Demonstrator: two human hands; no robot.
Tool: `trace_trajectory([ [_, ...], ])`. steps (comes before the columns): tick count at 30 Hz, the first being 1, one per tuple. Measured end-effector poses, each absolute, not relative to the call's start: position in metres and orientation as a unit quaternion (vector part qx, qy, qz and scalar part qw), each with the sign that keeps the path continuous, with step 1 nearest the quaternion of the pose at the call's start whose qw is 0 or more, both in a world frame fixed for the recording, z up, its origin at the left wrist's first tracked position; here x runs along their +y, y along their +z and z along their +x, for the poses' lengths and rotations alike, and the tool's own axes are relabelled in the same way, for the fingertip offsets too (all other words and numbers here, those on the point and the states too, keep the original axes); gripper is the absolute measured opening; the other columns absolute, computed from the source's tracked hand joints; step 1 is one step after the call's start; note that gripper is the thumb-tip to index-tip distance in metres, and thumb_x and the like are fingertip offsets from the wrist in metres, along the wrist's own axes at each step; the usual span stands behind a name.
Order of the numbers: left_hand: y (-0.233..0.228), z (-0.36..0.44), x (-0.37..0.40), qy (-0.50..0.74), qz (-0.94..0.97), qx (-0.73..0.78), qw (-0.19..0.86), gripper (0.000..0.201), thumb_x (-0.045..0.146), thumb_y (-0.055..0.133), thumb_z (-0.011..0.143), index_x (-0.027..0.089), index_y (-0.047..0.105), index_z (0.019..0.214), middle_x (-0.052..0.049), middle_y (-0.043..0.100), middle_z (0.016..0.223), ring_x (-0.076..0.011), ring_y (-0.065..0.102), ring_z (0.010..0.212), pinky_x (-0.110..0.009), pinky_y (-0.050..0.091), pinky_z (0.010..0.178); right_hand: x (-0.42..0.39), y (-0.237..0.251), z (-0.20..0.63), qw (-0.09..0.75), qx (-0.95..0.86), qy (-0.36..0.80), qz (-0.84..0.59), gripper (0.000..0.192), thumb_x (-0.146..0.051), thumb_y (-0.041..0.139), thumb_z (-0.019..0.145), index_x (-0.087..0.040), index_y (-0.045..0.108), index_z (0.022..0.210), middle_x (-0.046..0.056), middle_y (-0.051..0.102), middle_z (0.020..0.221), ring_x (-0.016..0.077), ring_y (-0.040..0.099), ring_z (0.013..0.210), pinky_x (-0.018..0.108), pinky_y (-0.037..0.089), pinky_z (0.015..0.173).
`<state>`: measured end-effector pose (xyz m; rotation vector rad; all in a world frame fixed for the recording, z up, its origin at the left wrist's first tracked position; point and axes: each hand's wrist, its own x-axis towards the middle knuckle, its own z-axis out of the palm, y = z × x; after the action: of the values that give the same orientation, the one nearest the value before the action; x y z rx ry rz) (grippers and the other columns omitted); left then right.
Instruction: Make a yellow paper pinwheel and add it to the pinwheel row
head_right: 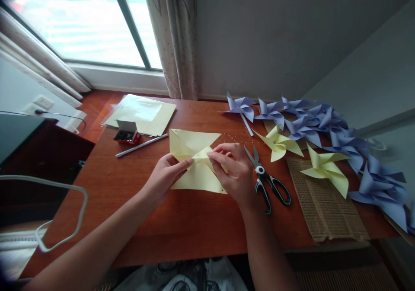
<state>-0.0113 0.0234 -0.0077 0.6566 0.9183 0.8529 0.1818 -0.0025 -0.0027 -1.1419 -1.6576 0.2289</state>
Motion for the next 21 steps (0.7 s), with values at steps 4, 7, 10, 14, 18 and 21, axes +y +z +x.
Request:
trace_trajectory([
  [4, -0.006, -0.013, 0.026, 0.383, 0.318, 0.421, 0.758, 0.040, 0.031, 0.087, 0.072, 0.013, 0.077, 0.106, -0.012, 0.080, 0.098, -0.0244, 0.074, 0.085, -0.029, 0.056, 0.073, -0.001, -0.001, 0.182, 0.562, -0.631, 0.240, -0.478, 0.014, -0.026, 0.066, 0.094, -0.029, 0.080, 0.097, 0.005, 0.069, 0.104, 0.0235, 0.065, 0.101, 0.040, 0.053, 0.088],
  [7, -0.005, -0.013, 0.026, 0.388, 0.330, 0.421, 0.750, 0.040, 0.030, 0.087, 0.071, 0.013, 0.077, 0.105, -0.011, 0.080, 0.097, -0.0251, 0.074, 0.085, -0.029, 0.057, 0.073, 0.003, -0.005, 0.185, 0.615, -0.500, 0.375, -0.480, 0.010, -0.035, 0.071, 0.091, -0.026, 0.076, 0.089, 0.003, 0.069, 0.097, 0.0203, 0.065, 0.093, 0.036, 0.052, 0.087],
  [10, -0.005, -0.012, 0.025, 0.396, 0.348, 0.416, 0.741, 0.038, 0.030, 0.088, 0.070, 0.012, 0.078, 0.103, -0.011, 0.080, 0.094, -0.0253, 0.075, 0.083, -0.029, 0.057, 0.072, 0.005, -0.007, 0.189, 0.582, -0.388, 0.512, -0.498, 0.017, -0.034, 0.082, 0.081, -0.025, 0.071, 0.091, 0.001, 0.069, 0.095, 0.0175, 0.065, 0.091, 0.030, 0.052, 0.085],
  [14, -0.007, -0.011, 0.024, 0.404, 0.359, 0.411, 0.734, 0.037, 0.030, 0.088, 0.070, 0.012, 0.078, 0.101, -0.011, 0.081, 0.092, -0.0253, 0.075, 0.081, -0.030, 0.058, 0.074, 0.002, -0.002, 0.193, 0.487, -0.348, 0.667, -0.444, 0.030, -0.037, 0.080, 0.083, -0.025, 0.070, 0.108, 0.004, 0.073, 0.107, 0.0220, 0.069, 0.098, 0.035, 0.054, 0.088],
  [18, -0.007, -0.010, 0.024, 0.403, 0.365, 0.417, 0.728, 0.036, 0.032, 0.088, 0.071, 0.012, 0.078, 0.099, -0.011, 0.081, 0.093, -0.0261, 0.075, 0.084, -0.030, 0.058, 0.073, 0.000, 0.000, 0.192, 0.453, -0.371, 0.696, -0.417, 0.028, -0.038, 0.076, 0.086, -0.023, 0.072, 0.110, 0.005, 0.076, 0.104, 0.0232, 0.072, 0.095, 0.036, 0.055, 0.089],
  [21, -0.007, -0.010, 0.023, 0.399, 0.368, 0.419, 0.728, 0.036, 0.032, 0.088, 0.071, 0.012, 0.078, 0.099, -0.011, 0.081, 0.092, -0.0254, 0.075, 0.083, -0.030, 0.058, 0.073, 0.001, -0.003, 0.190, 0.451, -0.383, 0.689, -0.419, 0.028, -0.036, 0.079, 0.084, -0.023, 0.073, 0.108, 0.004, 0.076, 0.103, 0.0229, 0.072, 0.095, 0.035, 0.055, 0.089],
])
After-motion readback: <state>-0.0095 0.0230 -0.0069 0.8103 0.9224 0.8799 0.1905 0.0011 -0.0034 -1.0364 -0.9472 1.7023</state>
